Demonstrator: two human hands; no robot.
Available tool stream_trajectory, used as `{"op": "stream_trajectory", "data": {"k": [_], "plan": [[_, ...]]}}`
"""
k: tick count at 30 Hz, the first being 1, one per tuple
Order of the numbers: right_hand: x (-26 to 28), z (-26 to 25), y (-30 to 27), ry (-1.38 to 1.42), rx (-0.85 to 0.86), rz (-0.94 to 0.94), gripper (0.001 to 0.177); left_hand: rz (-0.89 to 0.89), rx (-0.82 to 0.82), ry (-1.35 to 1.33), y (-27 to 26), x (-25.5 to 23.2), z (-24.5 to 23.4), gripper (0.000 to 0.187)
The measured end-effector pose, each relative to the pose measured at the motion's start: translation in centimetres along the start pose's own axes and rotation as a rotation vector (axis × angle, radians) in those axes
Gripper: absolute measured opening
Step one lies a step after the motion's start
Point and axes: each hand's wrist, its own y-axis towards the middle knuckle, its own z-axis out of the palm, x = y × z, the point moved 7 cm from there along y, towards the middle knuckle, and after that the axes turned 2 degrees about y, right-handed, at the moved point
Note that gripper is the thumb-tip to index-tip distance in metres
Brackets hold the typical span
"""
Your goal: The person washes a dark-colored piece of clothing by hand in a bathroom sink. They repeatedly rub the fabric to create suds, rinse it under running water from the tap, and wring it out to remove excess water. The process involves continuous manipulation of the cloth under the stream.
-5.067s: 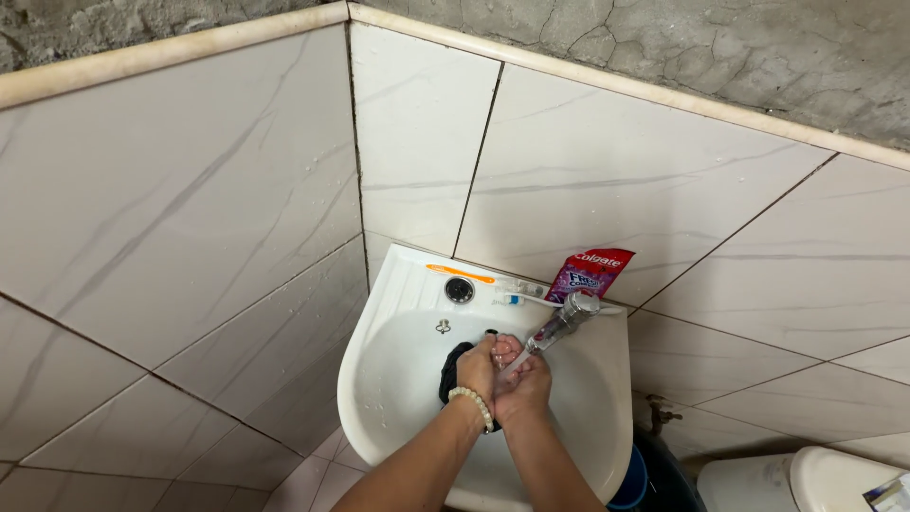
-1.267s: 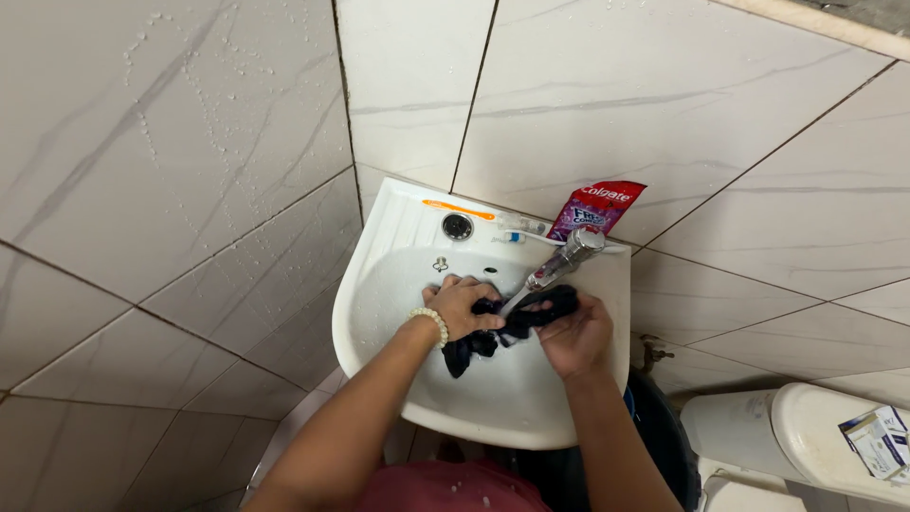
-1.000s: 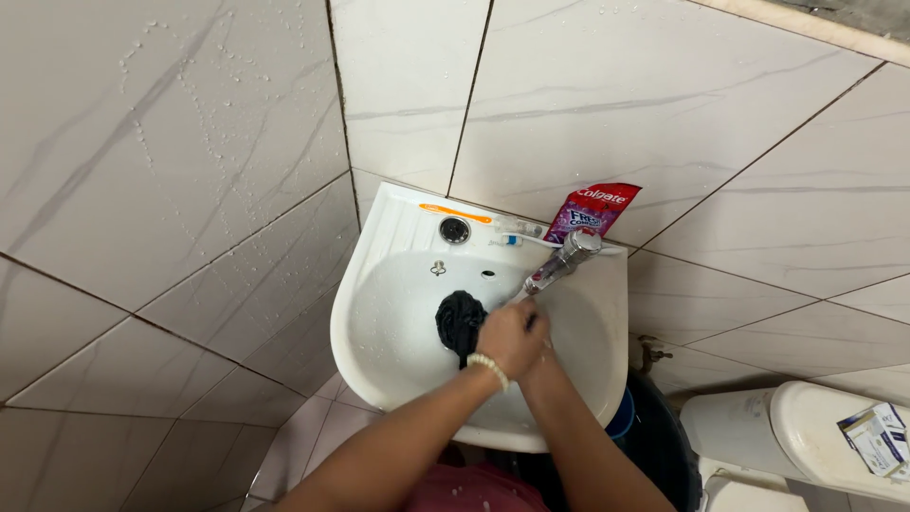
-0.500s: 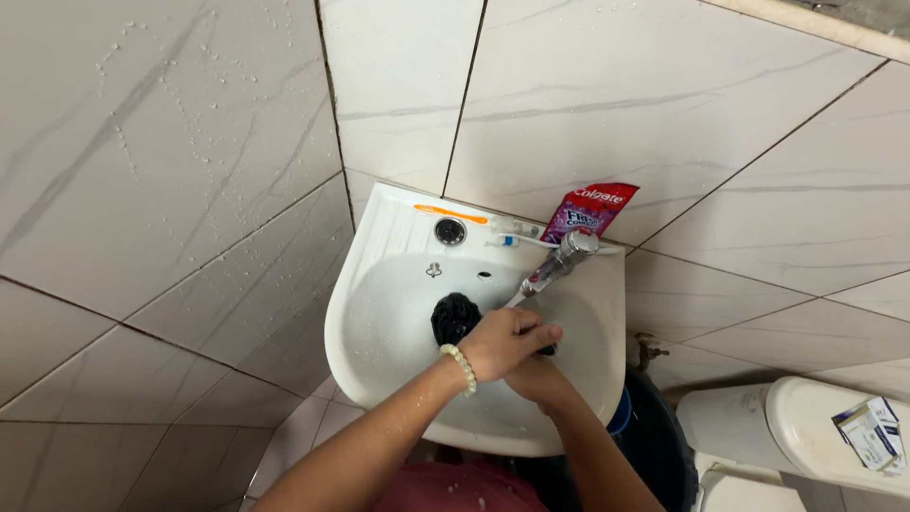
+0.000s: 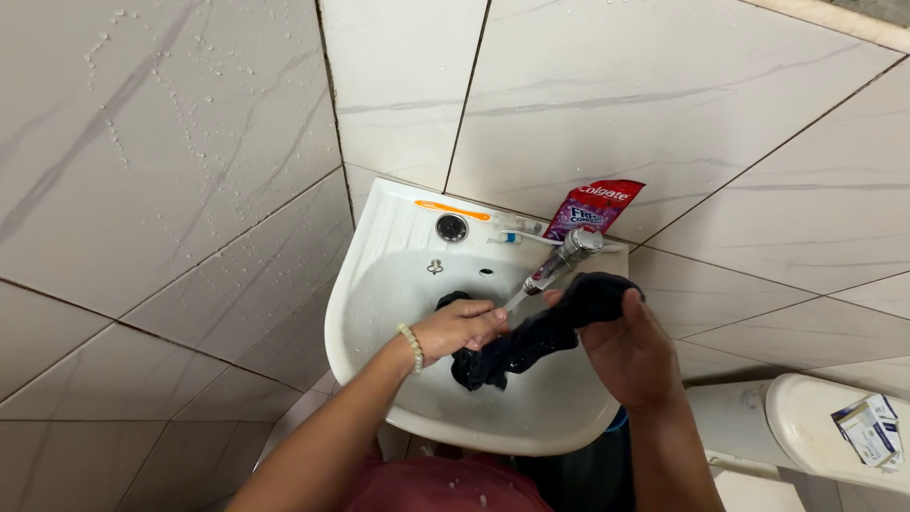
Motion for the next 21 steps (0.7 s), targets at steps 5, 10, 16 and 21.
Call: {"op": "stream_trajectory", "data": {"k": [5, 10, 16, 21], "plan": [[-2.9, -2.5, -0.7, -0.052, -0.041, 0.069, 0.053, 0.092, -0.013, -0.046, -2.0, -4.0, 0.0, 0.033], [-6.4, -6.3, -2.2, 0.046, 0.004, 0.12, 0.052, 0.155, 0.029, 0.035, -3.0, -6.2, 0.5, 0.028], [-7.5, -4.0, -3.2, 0.23, -0.191, 0.183, 0.049, 0.415, 0.102, -0.173, -4.7, -11.2, -1.1, 0.03], [-8.3, -4.9, -2.2, -0.146, -0.293, 0.528, 0.046, 0.271, 0.039, 0.072, -2.5, -10.5, -1.1, 0.013]]}}
